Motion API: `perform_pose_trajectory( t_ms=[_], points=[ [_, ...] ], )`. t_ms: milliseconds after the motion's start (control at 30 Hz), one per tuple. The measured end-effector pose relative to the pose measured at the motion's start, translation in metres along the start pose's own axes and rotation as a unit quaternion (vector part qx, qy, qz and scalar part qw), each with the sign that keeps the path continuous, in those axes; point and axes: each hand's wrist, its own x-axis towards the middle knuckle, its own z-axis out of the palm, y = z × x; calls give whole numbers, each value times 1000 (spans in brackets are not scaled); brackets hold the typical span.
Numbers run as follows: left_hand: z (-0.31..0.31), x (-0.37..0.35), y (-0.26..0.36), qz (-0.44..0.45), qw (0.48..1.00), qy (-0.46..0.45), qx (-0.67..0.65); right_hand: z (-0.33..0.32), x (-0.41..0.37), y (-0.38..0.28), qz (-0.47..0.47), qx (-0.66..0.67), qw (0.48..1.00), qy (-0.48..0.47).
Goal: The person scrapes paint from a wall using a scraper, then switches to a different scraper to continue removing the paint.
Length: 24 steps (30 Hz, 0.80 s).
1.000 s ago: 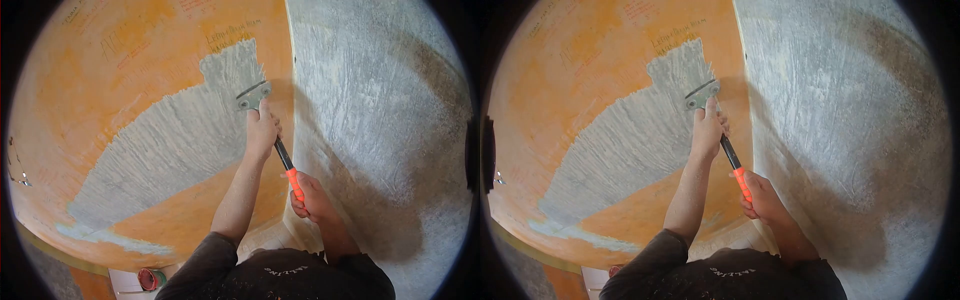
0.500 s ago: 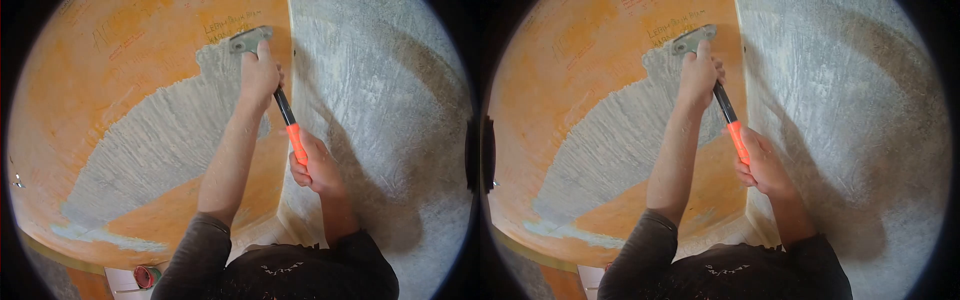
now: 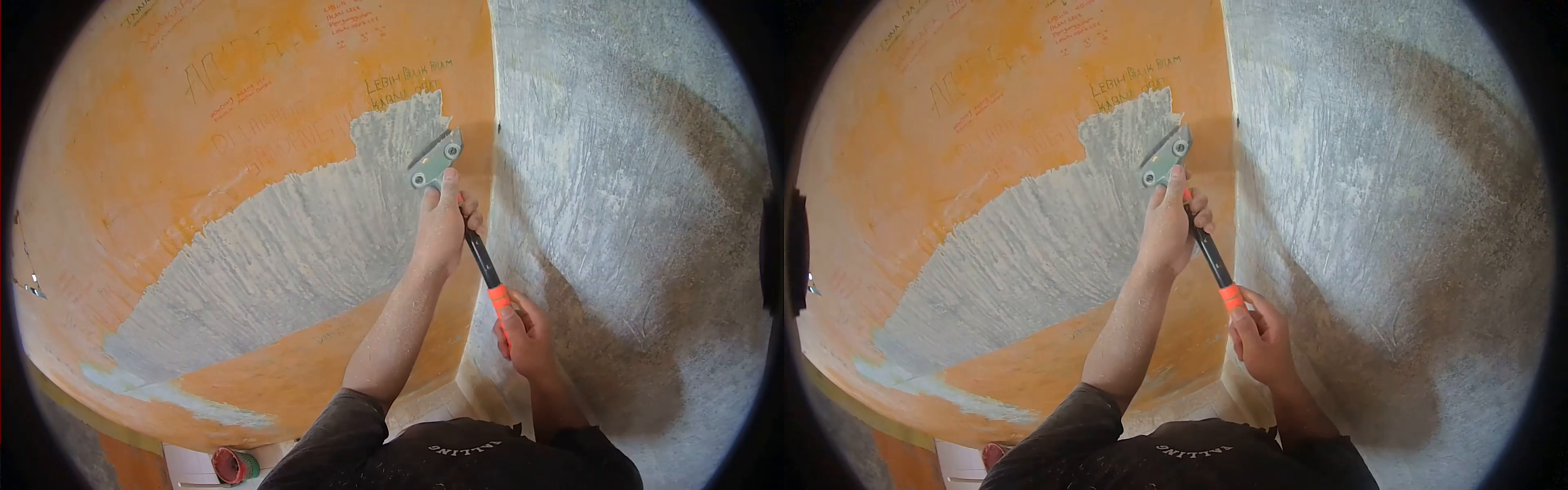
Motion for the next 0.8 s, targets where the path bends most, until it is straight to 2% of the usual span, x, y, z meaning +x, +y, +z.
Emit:
perform_pose_trajectory(
  t_ms=[33, 100, 133, 200, 233, 300, 333, 533, 600, 733, 800],
  points=[
    [3, -1, -3, 0, 1000, -2, 0, 0, -2, 3, -1, 0, 1000, 1],
    [12, -5, -10, 6, 998, -34, -47, -2, -8, 9, -132, -200, 958, 158],
    [15, -7, -16, -3, 995, -36, -93, -2, -5, 13, -128, -200, 958, 161],
    [10, -4, -28, 2, 992, -21, -121, 0, 0, 21, -317, -290, 877, 214],
    [6, -2, -36, 14, 989, -4, -150, 2, -6, 22, -311, -290, 878, 220],
    [-2, -2, -44, 35, 989, -21, -144, 3, -12, 22, -239, -341, 893, 173],
    [-4, -3, -44, 32, 987, -30, -152, 1, -7, 29, -275, -335, 884, 178],
    [3, 8, -28, 28, 979, -65, -189, -2, 4, 6, -286, -403, 851, 177],
    [6, 12, -22, 21, 969, -103, -222, -2, 3, -1, -293, -401, 850, 177],
    [-6, 12, -39, -8, 970, -90, -224, -5, -3, 8, -289, -410, 847, 179],
    [-8, 16, -41, -9, 951, -152, -270, -5, 2, 4, -296, -405, 845, 183]
  ],
)
